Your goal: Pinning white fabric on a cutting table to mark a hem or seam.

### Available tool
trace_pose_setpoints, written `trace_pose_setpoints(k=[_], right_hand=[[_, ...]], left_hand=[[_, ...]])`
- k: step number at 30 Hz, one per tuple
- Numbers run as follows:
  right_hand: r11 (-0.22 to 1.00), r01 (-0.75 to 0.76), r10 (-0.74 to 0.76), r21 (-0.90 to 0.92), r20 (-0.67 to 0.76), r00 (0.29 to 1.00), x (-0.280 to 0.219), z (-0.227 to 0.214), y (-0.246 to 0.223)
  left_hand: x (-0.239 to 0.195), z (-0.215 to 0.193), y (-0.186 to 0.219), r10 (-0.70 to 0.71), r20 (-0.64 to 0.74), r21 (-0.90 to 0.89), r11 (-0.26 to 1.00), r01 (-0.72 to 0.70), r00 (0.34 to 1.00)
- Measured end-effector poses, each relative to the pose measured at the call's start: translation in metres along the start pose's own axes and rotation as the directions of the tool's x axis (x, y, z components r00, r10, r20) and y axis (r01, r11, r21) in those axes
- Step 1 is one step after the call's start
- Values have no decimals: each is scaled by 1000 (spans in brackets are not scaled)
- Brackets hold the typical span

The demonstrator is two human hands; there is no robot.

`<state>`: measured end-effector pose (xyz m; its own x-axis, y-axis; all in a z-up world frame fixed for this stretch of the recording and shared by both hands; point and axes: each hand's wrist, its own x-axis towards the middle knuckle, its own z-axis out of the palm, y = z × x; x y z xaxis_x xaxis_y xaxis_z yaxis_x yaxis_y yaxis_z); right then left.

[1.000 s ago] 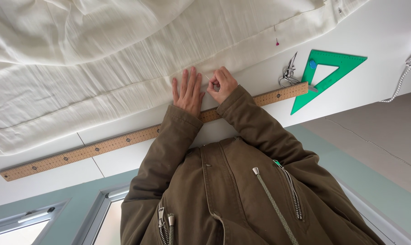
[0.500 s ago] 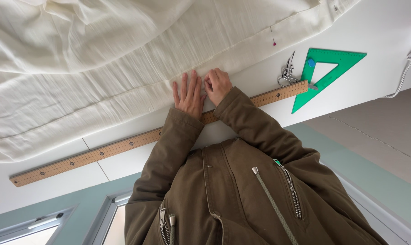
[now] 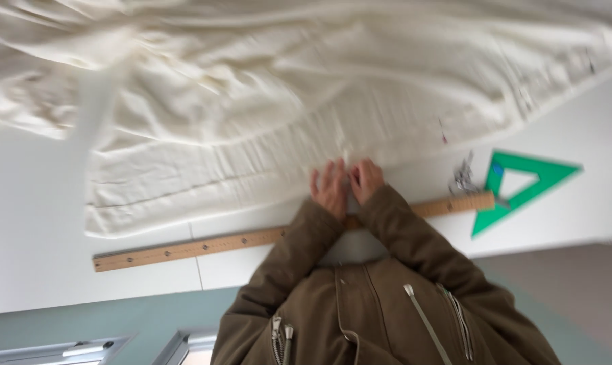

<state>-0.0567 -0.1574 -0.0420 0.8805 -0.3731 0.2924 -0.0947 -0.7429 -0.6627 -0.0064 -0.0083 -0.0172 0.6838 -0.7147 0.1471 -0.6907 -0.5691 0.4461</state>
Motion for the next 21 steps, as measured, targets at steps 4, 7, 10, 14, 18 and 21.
trace_pose_setpoints(k=[4,7,10,14,18,21], right_hand=[[971,-235,226,49,145,963,11,-16,3],[959,-283,283,-16,136,949,17,-56,8],[954,-109,120,-279,23,993,37,-83,23],[853,13,4,-522,30,1000,9,-78,60],[829,-146,178,-540,7,984,5,-86,48],[882,-91,137,-463,67,988,4,-121,3]], left_hand=[[1,-14,-4,36,-18,-106,994,-38,999],[-9,-32,-10,10,85,-231,973,10,996],[-17,-45,-26,-7,119,-168,985,28,993],[-45,-60,-20,20,123,-84,996,-10,992],[-55,-49,-6,193,125,-150,973,-174,973],[-53,-46,11,209,77,-145,970,-196,975]])
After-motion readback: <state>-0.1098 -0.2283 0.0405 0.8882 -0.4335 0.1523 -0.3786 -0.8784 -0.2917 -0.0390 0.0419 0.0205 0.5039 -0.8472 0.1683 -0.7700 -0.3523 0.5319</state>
